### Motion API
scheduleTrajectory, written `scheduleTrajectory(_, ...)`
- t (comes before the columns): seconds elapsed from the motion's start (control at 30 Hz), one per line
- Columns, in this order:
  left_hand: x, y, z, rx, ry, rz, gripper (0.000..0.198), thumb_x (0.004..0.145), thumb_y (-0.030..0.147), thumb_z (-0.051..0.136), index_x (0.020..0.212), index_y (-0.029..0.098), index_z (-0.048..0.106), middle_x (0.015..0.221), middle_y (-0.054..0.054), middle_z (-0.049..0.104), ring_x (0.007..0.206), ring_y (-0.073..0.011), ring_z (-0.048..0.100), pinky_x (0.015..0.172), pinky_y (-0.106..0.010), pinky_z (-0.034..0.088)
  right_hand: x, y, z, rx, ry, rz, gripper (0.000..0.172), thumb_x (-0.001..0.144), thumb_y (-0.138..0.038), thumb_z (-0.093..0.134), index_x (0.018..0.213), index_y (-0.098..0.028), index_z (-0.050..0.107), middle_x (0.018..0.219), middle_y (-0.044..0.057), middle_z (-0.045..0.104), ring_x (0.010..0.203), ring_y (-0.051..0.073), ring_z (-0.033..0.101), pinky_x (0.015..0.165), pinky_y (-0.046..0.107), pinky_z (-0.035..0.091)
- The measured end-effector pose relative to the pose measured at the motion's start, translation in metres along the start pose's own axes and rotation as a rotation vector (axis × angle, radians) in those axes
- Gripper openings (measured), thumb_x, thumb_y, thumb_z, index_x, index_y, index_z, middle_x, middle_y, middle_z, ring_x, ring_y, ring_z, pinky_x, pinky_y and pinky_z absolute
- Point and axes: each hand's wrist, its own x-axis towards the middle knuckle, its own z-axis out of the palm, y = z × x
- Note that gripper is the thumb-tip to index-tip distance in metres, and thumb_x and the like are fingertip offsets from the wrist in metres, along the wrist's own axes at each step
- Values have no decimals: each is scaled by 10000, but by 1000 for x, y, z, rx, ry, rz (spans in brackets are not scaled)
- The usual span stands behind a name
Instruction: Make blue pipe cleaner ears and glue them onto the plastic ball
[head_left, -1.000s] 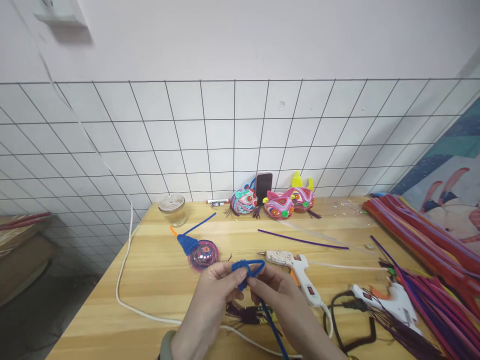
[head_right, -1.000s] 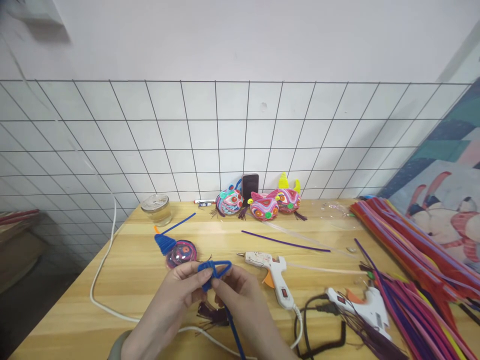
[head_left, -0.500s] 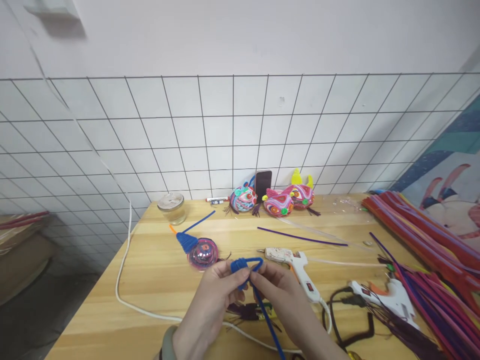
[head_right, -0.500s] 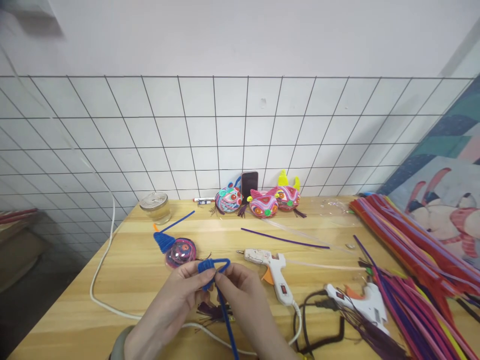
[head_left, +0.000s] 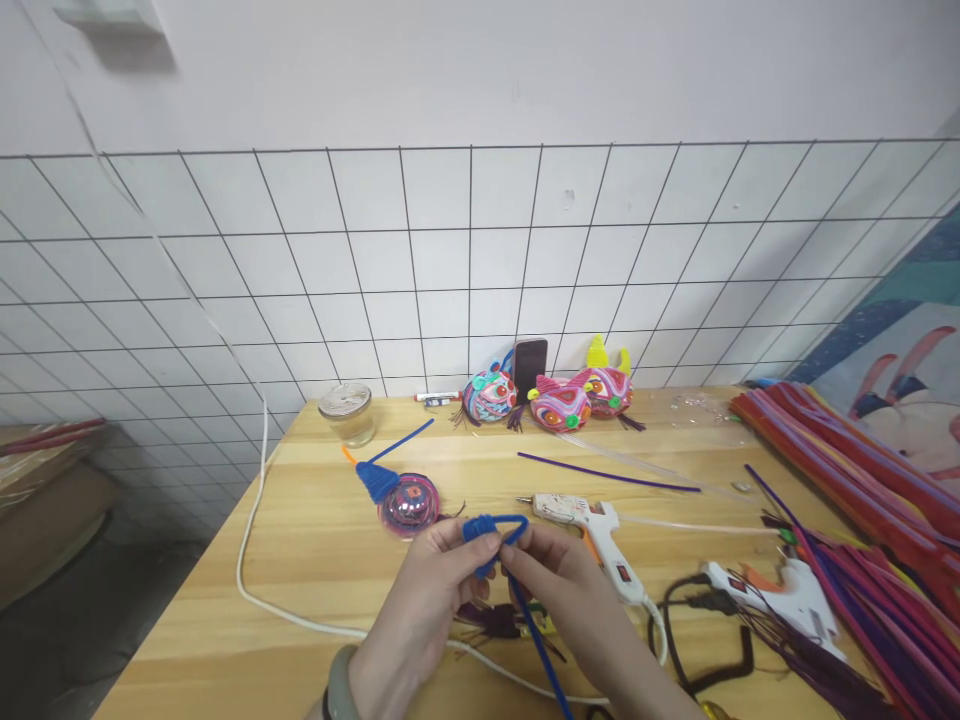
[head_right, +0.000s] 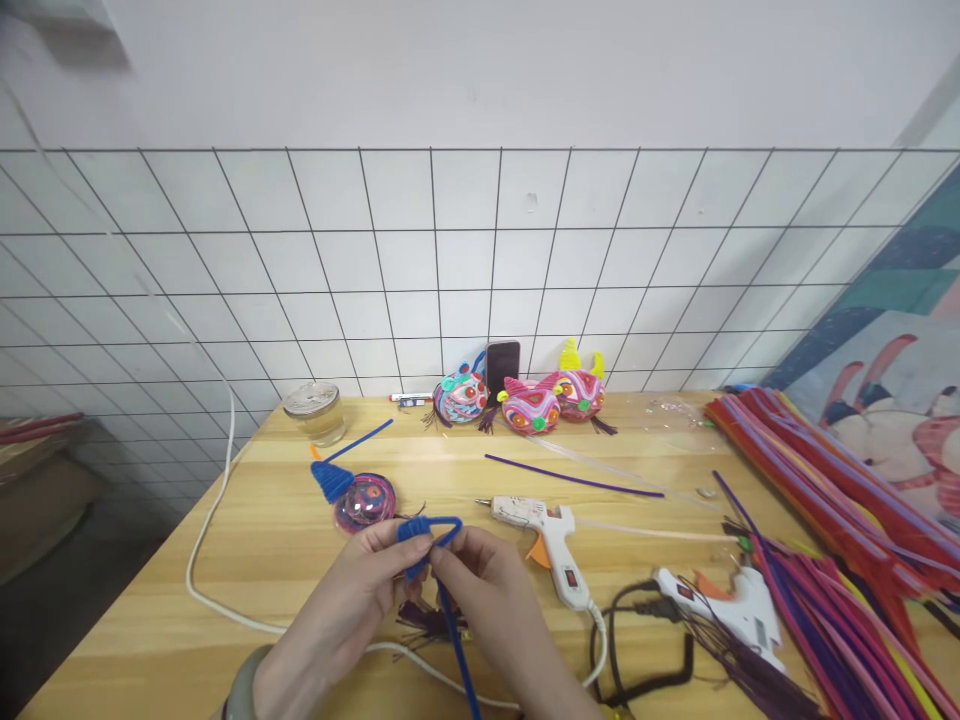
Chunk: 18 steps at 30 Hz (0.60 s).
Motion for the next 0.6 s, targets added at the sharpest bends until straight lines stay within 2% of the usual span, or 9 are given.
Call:
scheduleTrajectory(0.13,1,-2,-2,12,-33,-8,154,648,253,731,711,121,680,622,-13,598,525,-76,490,477,-189,346,-1,-1,-2,-33,32,11,324,717,-456,633,626,-154,560,544,-39,489,476,87,405,463,204,315)
scheduleTrajectory(0.27,2,-1,0,32,-7,-7,178,632,252,732,725,105,692,599,-17,594,493,-75,460,451,-196,328,-2,-4,-3,-58,22,4,333,711,-460,635,622,-145,577,545,-36,492,489,90,402,481,209,302)
scheduleTrajectory(0.6,0,3,4,2,31,-14,174,600,233,745,720,114,704,665,-39,647,574,-95,511,538,-206,366,0,-1,-3,31,-17,56,381,670,-525,649,617,-158,562,537,-51,445,464,83,365,456,205,306)
